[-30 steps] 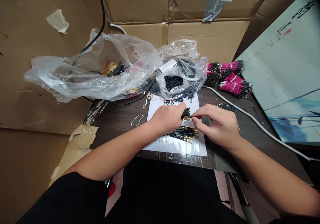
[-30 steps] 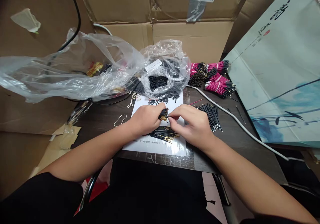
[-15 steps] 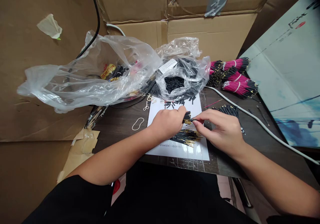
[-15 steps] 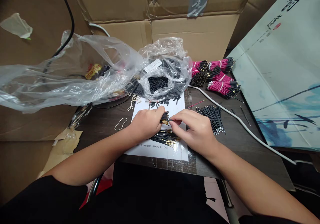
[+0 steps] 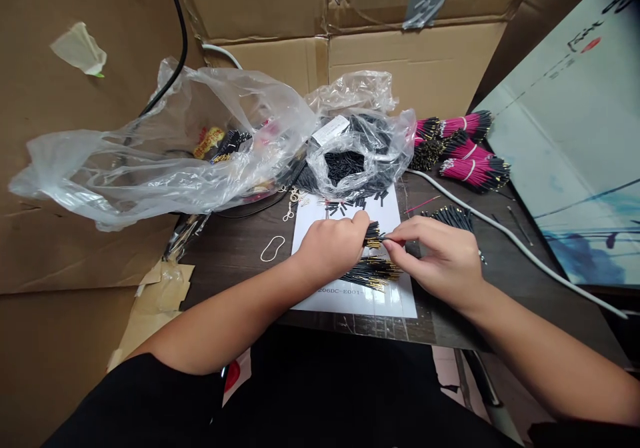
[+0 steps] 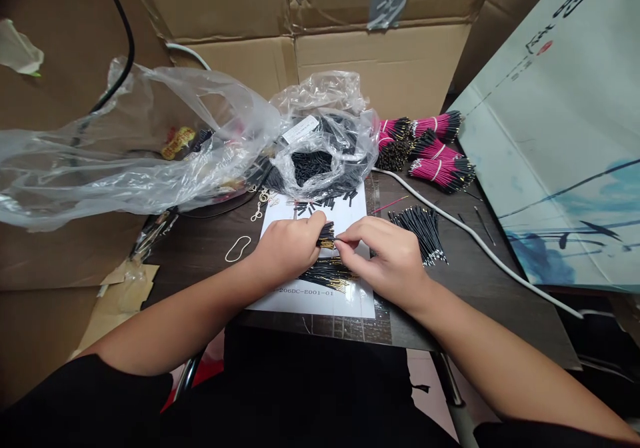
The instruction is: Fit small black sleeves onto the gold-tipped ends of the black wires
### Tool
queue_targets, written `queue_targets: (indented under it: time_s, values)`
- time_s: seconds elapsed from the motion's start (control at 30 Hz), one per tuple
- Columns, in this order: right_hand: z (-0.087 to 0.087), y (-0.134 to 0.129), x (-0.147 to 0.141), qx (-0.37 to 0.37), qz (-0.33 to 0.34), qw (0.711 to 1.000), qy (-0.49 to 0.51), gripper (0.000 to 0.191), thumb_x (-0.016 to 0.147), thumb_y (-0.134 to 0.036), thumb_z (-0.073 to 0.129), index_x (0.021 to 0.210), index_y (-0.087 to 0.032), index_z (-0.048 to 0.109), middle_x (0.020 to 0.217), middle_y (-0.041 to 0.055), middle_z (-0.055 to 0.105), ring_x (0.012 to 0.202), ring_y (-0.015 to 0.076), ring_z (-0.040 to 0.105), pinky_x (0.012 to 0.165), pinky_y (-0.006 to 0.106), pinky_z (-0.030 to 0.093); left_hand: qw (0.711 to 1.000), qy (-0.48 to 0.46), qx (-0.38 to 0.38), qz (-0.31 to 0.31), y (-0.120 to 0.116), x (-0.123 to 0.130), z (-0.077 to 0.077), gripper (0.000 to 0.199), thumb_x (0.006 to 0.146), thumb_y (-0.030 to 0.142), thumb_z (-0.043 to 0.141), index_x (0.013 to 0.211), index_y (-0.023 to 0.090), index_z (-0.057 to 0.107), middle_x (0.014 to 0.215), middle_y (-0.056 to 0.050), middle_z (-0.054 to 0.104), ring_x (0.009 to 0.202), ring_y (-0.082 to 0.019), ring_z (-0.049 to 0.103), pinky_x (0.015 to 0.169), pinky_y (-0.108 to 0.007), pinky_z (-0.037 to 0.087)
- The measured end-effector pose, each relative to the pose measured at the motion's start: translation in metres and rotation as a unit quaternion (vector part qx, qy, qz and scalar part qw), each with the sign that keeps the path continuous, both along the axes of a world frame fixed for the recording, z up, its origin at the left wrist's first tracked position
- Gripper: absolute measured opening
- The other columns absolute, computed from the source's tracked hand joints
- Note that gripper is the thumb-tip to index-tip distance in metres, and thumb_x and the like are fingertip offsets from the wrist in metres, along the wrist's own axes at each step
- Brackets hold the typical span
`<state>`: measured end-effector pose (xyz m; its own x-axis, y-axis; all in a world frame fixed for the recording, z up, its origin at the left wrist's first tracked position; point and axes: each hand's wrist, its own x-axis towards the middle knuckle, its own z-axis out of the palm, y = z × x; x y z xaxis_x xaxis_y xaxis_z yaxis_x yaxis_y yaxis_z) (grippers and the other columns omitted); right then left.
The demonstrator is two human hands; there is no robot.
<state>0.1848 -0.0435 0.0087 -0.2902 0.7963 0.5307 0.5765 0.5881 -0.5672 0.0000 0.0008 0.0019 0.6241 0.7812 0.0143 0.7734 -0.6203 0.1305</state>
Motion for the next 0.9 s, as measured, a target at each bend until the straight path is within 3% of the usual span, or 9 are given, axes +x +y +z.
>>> queue_targets:
  time_s: [0.37, 0.6, 0.9]
  values:
    - [0.0016, 0.003, 0.0041, -0.014, 0.041, 0.999, -0.032, 0.013, 0.081, -0.014, 0.065, 0.092, -0.02, 0.066, 0.081, 0.0022, 0.068, 0.075, 0.0135, 0.064, 0.071, 0.03, 0.054, 0.999, 0.003, -0.011, -0.032, 0.0031, -0.0011, -0.0018, 0.018, 0.088, 0.024, 0.039, 0.099, 0.016, 0.049, 0.075, -0.009, 0.067, 0.068, -0.029, 0.067, 0.057, -0.034, 0.049]
    - [0.0014, -0.0005, 0.0025, -0.003, 0.028, 0.999, 0.027, 0.015, 0.077, -0.014, 0.07, 0.091, -0.022, 0.068, 0.081, 0.0007, 0.07, 0.074, 0.0138, 0.066, 0.07, 0.029, 0.056, 0.993, -0.074, -0.073, -0.051, 0.0014, -0.002, -0.0012, 0.016, 0.084, 0.023, 0.042, 0.097, 0.019, 0.049, 0.078, -0.005, 0.067, 0.071, -0.024, 0.066, 0.059, -0.029, 0.044]
    - [-0.0011, -0.0068, -0.001, 0.058, 0.028, 0.998, 0.012, 0.034, 0.077, -0.009, 0.067, 0.107, -0.024, 0.067, 0.092, 0.004, 0.071, 0.082, 0.0163, 0.067, 0.074, 0.033, 0.057, 0.979, -0.167, -0.108, -0.047, 0.0001, -0.0027, -0.0017, 0.013, 0.086, 0.023, 0.04, 0.094, 0.02, 0.05, 0.078, -0.002, 0.065, 0.072, -0.02, 0.064, 0.062, -0.027, 0.043]
